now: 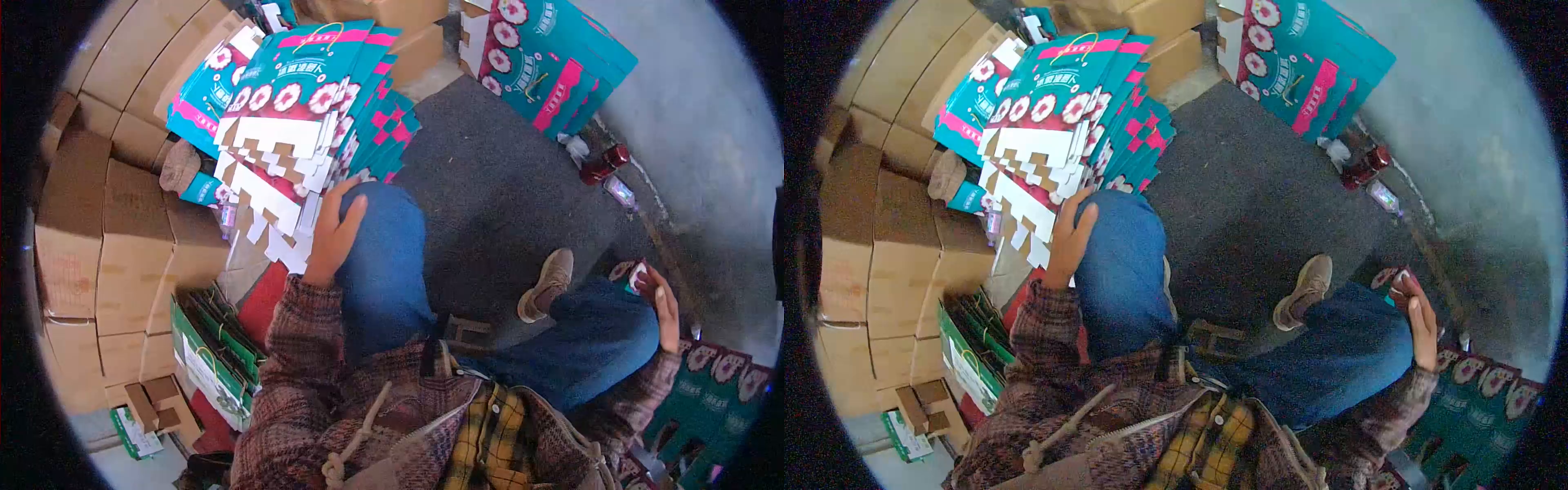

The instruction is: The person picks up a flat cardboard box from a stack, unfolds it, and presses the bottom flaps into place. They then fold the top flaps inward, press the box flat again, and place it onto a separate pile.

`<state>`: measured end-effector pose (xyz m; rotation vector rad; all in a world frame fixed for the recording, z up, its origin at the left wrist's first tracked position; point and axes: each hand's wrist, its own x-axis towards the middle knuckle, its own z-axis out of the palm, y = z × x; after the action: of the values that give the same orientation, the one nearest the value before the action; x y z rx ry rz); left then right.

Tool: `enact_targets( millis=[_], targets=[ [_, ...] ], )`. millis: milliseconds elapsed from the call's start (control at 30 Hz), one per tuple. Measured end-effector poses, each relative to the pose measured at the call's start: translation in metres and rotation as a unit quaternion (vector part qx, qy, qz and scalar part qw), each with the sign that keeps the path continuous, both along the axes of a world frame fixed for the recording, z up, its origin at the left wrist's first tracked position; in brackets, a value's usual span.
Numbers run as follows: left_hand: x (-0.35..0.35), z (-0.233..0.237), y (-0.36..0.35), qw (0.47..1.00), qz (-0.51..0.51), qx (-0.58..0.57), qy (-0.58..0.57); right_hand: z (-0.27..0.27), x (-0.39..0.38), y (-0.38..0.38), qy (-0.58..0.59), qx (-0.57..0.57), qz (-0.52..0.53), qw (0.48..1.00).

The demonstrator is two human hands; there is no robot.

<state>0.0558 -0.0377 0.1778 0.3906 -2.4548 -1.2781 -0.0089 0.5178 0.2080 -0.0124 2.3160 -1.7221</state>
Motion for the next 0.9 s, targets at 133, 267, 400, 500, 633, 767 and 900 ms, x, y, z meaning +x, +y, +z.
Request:
enact_targets(
  millis=[133, 267, 400, 500, 633, 767, 900],
  targets=[
    [-0.02, -0.038, -0.053, 0.984, 0.033, 0.172, -0.015, 0.058, 0.02, -0.075, 0.119, 0.228, 0.134, 0.957],
    [-0.061, -0.114, -0.121, 0.993, 0.095, 0.064, -0.009, 0.037, 0.015, -0.102, 0.209, 0.39, 0.187, 0.877],
    [-0.104, -0.125, -0.161, 0.937, 0.177, -0.297, 0.046, 0.036, 0.005, -0.114, 0.177, 0.438, 0.175, 0.864],
    [-0.136, -0.11, -0.17, 0.885, 0.221, -0.407, 0.041, 0.045, 0.003, -0.123, 0.148, 0.419, 0.164, 0.881],
    [-0.167, -0.128, -0.194, 0.858, 0.221, -0.462, -0.045, 0.041, 0.0, -0.126, 0.151, 0.425, 0.149, 0.88],
    [-0.186, -0.133, -0.197, 0.882, 0.19, -0.404, -0.151, 0.033, -0.002, -0.122, 0.131, 0.445, 0.139, 0.875],
    [-0.184, -0.137, -0.203, 0.888, 0.191, -0.402, -0.113, 0.033, -0.002, -0.13, 0.119, 0.439, 0.139, 0.88]
  ],
)
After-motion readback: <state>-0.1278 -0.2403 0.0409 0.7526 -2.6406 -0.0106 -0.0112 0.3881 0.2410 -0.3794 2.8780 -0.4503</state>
